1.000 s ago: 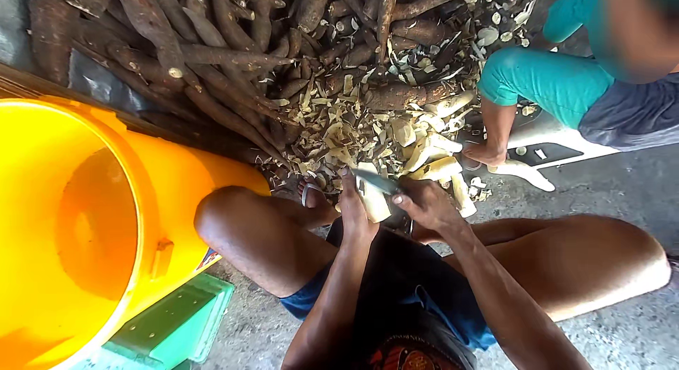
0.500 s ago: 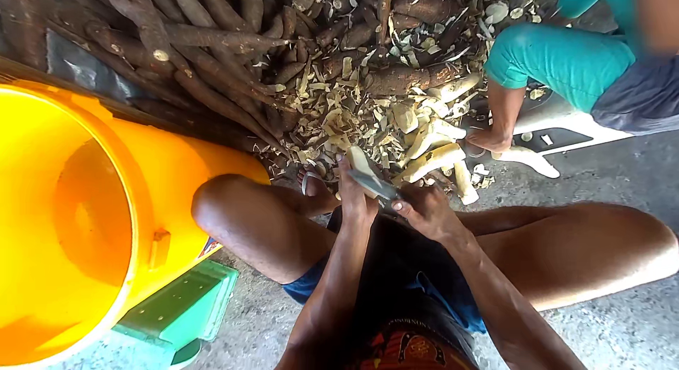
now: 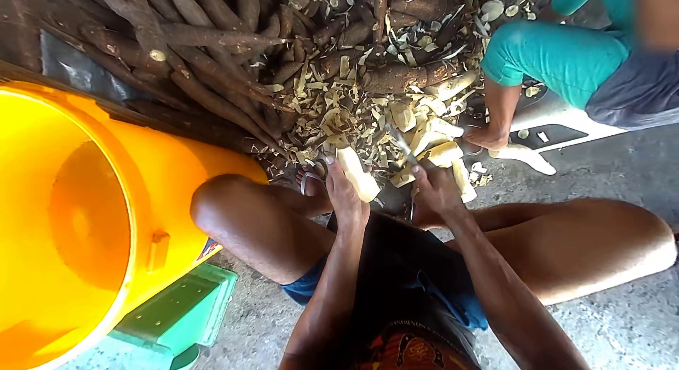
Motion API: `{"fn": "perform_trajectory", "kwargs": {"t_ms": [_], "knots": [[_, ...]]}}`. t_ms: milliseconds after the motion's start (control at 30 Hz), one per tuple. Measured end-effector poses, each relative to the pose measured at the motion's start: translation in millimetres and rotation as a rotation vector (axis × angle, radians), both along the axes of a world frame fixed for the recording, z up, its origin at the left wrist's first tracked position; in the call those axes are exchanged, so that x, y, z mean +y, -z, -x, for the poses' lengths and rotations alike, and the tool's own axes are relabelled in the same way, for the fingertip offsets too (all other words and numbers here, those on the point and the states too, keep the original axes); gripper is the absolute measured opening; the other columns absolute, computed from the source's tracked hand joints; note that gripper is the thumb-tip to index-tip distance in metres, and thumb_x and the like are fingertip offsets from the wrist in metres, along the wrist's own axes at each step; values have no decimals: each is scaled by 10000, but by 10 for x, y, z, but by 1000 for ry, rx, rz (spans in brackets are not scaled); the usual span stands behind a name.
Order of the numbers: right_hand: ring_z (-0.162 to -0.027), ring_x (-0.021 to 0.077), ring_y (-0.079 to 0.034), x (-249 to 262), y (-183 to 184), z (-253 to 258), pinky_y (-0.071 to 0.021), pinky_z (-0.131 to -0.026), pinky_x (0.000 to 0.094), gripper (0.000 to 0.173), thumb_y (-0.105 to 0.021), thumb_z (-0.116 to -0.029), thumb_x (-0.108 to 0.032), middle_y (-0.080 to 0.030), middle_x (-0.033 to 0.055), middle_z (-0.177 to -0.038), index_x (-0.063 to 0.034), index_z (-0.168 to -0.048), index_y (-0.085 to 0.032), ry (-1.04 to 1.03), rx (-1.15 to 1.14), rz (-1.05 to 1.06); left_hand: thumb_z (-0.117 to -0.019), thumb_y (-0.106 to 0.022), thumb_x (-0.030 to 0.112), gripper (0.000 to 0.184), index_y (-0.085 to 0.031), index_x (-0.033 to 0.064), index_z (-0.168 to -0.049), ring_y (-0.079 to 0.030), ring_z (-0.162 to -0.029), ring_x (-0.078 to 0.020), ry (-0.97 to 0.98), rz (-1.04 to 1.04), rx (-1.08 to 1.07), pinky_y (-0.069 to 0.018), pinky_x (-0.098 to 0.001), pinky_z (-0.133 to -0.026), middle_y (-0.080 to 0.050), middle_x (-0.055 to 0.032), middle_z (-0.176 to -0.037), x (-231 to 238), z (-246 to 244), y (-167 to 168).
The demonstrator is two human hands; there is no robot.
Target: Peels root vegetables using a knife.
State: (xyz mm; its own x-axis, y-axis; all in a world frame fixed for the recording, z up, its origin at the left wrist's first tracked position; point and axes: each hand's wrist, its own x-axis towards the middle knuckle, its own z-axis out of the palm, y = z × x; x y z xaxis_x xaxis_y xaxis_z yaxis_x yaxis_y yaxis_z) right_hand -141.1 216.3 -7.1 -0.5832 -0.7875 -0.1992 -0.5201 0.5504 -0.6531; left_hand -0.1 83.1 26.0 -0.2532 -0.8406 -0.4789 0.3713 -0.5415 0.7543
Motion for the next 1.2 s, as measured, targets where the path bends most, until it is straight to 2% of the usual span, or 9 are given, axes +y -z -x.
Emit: {"fn": "perform_trajectory", "kwargs": {"t_ms": [67, 133, 233, 333, 500, 667, 833, 967, 1200], "knots": [[-648, 217, -655, -77, -212, -211, -555, -581, 491, 764, -331, -974, -758, -635, 60, -691, -83, -954, -689, -203, -3, 90, -1059, -360, 591, 531, -609, 170, -1265, -687, -1002, -181, 5, -24, 39, -603, -422, -848, -685, -59, -1110, 21, 2, 37], [-698, 294, -694, -175, -273, -324, -558, -593, 544, 827, -321, -950, -803, -669, 115, -735, -69, -964, -702, -313, 107, 80, -1053, -358, 601, 525, -578, 190, -1295, -676, -1033, -167, 19, -27, 97, -594, -416, -865, -679, -49, -1131, 23, 26, 64], [-683, 357, -696, -130, -114, -166, -550, -592, 593, 798, -335, -976, -750, -673, 152, -725, -41, -995, -703, -186, 151, -34, -1036, -402, 614, 548, -574, 169, -1304, -678, -1023, -193, 22, -92, 59, -595, -440, -857, -676, -70, -1123, 16, -46, 23], [-632, 286, -631, -82, -46, 29, -521, -585, 537, 737, -306, -1002, -714, -593, 93, -664, -67, -980, -659, -63, 41, -45, -1049, -396, 585, 524, -591, 143, -1254, -695, -917, -195, 18, -147, 26, -613, -420, -777, -681, -76, -1041, 35, -54, -32], [-685, 243, -681, -150, -317, -238, -556, -600, 496, 851, -286, -938, -828, -653, 86, -705, -79, -928, -690, -350, 52, 141, -1064, -382, 559, 504, -566, 151, -1295, -677, -998, -203, 53, -210, 102, -589, -440, -846, -672, -84, -1095, 94, -11, 16], [-639, 236, -646, -41, -295, -215, -521, -564, 484, 841, -289, -930, -840, -604, 71, -654, -89, -878, -662, -323, 48, 138, -1012, -330, 690, 627, -573, 170, -1263, -692, -931, -230, 118, -328, 210, -602, -454, -778, -681, -96, -1050, 117, -83, 73], [-613, 267, -649, 92, -350, -464, -511, -525, 494, 846, -284, -928, -841, -597, 81, -631, -84, -844, -651, -330, 132, 68, -1033, -456, 583, 462, -607, 195, -1234, -688, -964, -169, 50, -244, 232, -602, -407, -814, -691, -41, -1074, 191, -43, 131], [-632, 282, -669, 59, -281, -525, -518, -527, 495, 829, -291, -942, -821, -622, 85, -649, -87, -868, -671, -285, 175, 53, -1050, -387, 599, 522, -561, 210, -1352, -653, -1116, -167, 57, -50, 108, -578, -417, -918, -663, -43, -1224, 184, -29, 167], [-611, 261, -658, 25, -223, -583, -513, -513, 474, 829, -277, -947, -819, -607, 75, -637, -91, -858, -664, -292, 149, 78, -1059, -374, 587, 477, -566, 236, -1320, -638, -1118, -113, 0, 21, 29, -571, -377, -925, -655, -3, -1199, 214, -6, 151]]}}
